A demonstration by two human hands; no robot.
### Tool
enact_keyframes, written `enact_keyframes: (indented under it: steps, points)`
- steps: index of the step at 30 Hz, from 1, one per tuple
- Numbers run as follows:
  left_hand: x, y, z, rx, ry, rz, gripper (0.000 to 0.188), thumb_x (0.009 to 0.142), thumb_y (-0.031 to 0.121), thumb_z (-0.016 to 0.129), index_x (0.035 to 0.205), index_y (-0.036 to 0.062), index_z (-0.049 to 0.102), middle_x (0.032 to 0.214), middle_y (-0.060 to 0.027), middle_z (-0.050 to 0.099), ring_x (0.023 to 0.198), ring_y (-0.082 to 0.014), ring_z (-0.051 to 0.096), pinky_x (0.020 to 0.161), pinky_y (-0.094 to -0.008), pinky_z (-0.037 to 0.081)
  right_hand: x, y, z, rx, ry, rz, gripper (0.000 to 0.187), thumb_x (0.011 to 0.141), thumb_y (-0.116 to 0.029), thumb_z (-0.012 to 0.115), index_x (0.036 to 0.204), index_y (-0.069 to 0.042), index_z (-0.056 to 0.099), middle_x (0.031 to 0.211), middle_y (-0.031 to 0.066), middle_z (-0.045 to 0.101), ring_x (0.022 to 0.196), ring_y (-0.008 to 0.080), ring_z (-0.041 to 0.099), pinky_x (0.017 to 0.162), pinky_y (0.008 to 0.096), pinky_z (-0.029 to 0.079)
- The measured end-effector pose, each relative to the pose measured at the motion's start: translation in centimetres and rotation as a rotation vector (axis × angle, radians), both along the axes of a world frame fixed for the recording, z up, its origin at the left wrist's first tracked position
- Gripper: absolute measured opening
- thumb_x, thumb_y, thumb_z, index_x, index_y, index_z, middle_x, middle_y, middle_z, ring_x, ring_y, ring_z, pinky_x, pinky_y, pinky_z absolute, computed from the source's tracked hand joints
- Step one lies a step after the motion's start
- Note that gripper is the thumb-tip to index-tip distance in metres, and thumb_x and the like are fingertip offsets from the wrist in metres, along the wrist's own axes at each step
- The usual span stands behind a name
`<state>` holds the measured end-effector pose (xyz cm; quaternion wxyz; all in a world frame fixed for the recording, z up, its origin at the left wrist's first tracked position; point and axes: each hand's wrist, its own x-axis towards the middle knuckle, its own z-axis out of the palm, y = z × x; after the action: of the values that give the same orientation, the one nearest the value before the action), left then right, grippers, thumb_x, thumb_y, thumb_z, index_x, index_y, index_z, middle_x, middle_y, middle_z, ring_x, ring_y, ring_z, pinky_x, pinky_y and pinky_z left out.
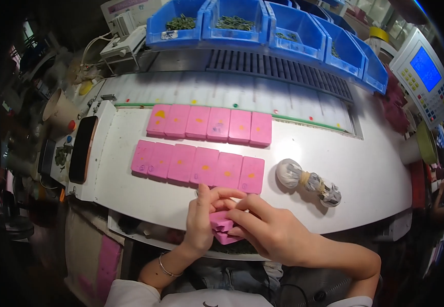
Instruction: The recorder is assembling small parts, possibly for jewelry or toys, by placing them into pink plastic molds and using glue or other small components.
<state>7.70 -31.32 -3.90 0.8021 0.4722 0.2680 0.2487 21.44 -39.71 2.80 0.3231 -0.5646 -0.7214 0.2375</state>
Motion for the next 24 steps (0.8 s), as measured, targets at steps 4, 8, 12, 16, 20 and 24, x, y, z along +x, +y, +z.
enact_keyframes:
  steps: [4, 8, 12, 16, 20, 24]
  points:
    - [1.7, -1.1, -1.1, 0.501, -0.07, 0.106, 0.046, 0.099, 0.033, 0.031, 0.111, -0.0059, 0.053, 0.094, -0.0141, 0.062, 0.093, -0.0204, 0.059, 0.086, -0.031, 0.044, -0.3, -2.5, -1.2, 0.01, -0.342, -0.15, 0.019, 0.079, -0.008, 0.064, 0.093, 0.003, 0.056, 0.089, 0.0126, 0.051, 0.065, 0.0253, 0.057, 0.049, 0.0321, 0.047]
    - [1.7, -2.5, -2.1, 0.737, -0.034, 0.052, 0.032, 0.092, 0.013, 0.044, 0.119, -0.0043, 0.047, 0.115, -0.0189, 0.051, 0.104, -0.026, 0.053, 0.091, -0.0342, 0.041, 0.0, -2.5, -3.0, -0.007, -0.16, -0.294, 0.015, 0.081, -0.009, 0.062, 0.092, 0.001, 0.057, 0.08, 0.0123, 0.048, 0.062, 0.0273, 0.055, 0.051, 0.035, 0.046]
    - [0.5, -3.4, -3.0, 0.809, -0.072, 0.137, 0.044, 0.082, 0.002, 0.053, 0.125, -0.0012, 0.043, 0.124, -0.0198, 0.045, 0.112, -0.0317, 0.047, 0.096, -0.0385, 0.039, 1.6, -0.3, -3.2, -0.214, 0.13, -0.401, 0.013, 0.083, -0.009, 0.061, 0.09, 0.0, 0.064, 0.076, 0.0127, 0.054, 0.064, 0.0265, 0.058, 0.058, 0.0343, 0.045]
    - [-0.5, -2.9, -2.9, 0.957, -0.033, 0.061, 0.058, 0.071, -0.001, 0.064, 0.125, 0.0009, 0.044, 0.127, -0.0163, 0.045, 0.116, -0.0302, 0.047, 0.098, -0.0372, 0.039, 2.7, 0.1, -3.7, -0.367, 0.334, -0.507, 0.013, 0.082, -0.009, 0.06, 0.088, 0.001, 0.066, 0.075, 0.0125, 0.059, 0.067, 0.0231, 0.058, 0.06, 0.0321, 0.045]
    - [-0.5, -2.4, -2.2, 0.93, 0.065, 0.027, 0.071, 0.064, 0.003, 0.071, 0.128, 0.0012, 0.041, 0.126, -0.0157, 0.048, 0.114, -0.0276, 0.05, 0.097, -0.0342, 0.041, 4.7, -1.7, -3.2, 0.145, -0.517, -0.56, 0.037, 0.074, 0.001, 0.061, 0.111, -0.002, 0.06, 0.102, 0.0136, 0.058, 0.093, 0.0263, 0.055, 0.076, 0.0356, 0.044]
    - [-0.7, -1.7, -2.0, 0.96, 0.127, -0.02, 0.086, 0.062, 0.01, 0.075, 0.133, -0.0019, 0.028, 0.124, -0.0155, 0.05, 0.114, -0.0283, 0.05, 0.097, -0.035, 0.038, 7.1, -3.9, -4.2, -0.189, -0.568, -0.463, 0.065, 0.066, 0.016, 0.052, 0.128, -0.005, 0.048, 0.125, 0.0139, 0.048, 0.106, 0.033, 0.048, 0.089, 0.0399, 0.041]
